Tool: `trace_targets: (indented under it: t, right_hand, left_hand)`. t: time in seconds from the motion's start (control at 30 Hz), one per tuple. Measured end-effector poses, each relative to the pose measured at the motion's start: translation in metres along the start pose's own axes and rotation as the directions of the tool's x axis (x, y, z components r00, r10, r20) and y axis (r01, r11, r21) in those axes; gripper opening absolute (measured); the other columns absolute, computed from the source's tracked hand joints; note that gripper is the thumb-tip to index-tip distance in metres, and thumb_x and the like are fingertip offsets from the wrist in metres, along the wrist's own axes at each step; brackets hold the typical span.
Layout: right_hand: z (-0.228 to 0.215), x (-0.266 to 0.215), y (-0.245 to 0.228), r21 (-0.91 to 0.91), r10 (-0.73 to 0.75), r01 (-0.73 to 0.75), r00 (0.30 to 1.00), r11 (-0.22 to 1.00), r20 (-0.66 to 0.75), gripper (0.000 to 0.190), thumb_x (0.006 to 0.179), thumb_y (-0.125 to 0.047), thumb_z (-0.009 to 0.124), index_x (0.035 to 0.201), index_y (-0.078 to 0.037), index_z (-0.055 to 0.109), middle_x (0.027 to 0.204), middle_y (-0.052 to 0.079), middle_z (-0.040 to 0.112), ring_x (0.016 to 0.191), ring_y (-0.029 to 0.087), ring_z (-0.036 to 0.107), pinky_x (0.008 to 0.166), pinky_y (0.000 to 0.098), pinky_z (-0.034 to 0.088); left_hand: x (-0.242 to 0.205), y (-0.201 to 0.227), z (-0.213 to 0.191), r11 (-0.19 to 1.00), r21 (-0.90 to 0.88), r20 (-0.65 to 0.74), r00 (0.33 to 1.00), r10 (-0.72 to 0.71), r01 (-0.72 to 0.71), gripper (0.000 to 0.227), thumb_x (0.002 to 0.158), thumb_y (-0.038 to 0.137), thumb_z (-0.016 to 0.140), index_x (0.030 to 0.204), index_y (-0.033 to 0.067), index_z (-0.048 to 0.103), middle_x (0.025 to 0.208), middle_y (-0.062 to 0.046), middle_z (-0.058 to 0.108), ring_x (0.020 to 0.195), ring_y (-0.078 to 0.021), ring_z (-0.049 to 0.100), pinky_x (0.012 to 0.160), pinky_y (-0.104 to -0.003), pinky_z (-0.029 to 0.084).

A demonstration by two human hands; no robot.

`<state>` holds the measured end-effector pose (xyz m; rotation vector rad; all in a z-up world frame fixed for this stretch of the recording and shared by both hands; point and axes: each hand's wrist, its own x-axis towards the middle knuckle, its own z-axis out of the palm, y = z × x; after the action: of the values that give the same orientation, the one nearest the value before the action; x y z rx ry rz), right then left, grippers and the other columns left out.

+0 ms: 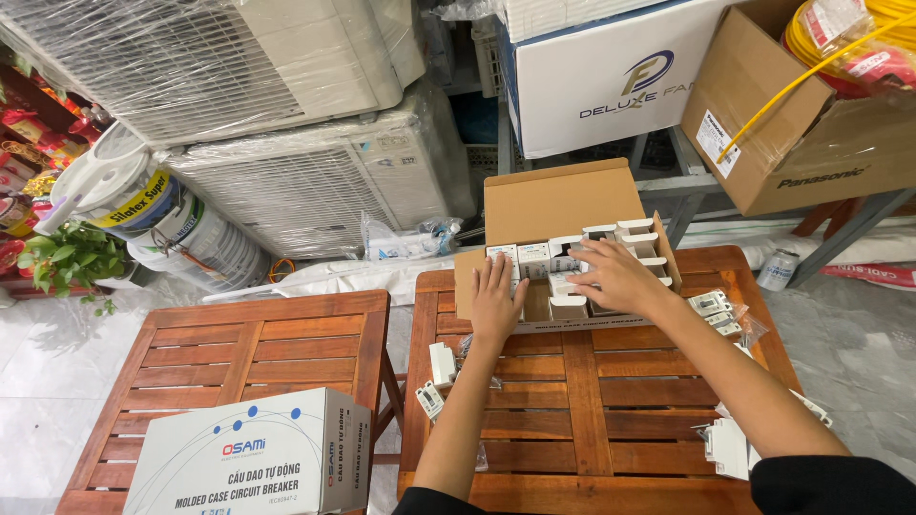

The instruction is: The person repeatedly picks up white molded case circuit breakers from a wooden table, rotates them to view different sides, and places them into a cardboard box with internal dividers. The person handles the breakers one at a time, removing plastic wrapping from some before packing.

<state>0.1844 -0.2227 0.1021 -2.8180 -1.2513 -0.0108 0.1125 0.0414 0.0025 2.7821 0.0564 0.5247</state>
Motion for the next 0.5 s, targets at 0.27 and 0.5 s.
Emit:
trace_targets:
  t: [0.27, 0.5]
  right_hand:
    - [0.008, -0.001, 0.002, 0.081, 0.031, -0.028, 0.999, 0.996, -0.034, 0.039, 0.113, -0.050, 0.059, 0.144, -0.038, 0.079, 0.167, 0.003, 0.065, 0.166, 0.026, 0.047, 0.139, 0.0537, 0.033]
    - [0.011, -0.040, -0.047, 0.342, 0.105, 0.080, 0.866, 0.936, -0.490, 0.036, 0.112, -0.033, 0.071, 0.145, -0.019, 0.079, 0.144, 0.007, 0.073, 0.148, 0.029, 0.062, 0.126, 0.0482, 0.050]
  left_hand:
    - [0.002, -0.008, -0.010, 0.987, -0.161, 0.047, 0.999, 0.015, -0.007, 0.071, 0.120, 0.059, 0.049, 0.173, 0.0121, 0.051, 0.180, -0.010, 0.048, 0.171, -0.0324, 0.036, 0.142, -0.058, 0.022]
    - [-0.038, -0.028, -0.098, 0.784, -0.612, 0.029, 0.994, -0.104, 0.100, 0.049, 0.114, 0.027, 0.070, 0.162, 0.0166, 0.066, 0.167, -0.010, 0.063, 0.159, -0.0381, 0.054, 0.136, -0.054, 0.041]
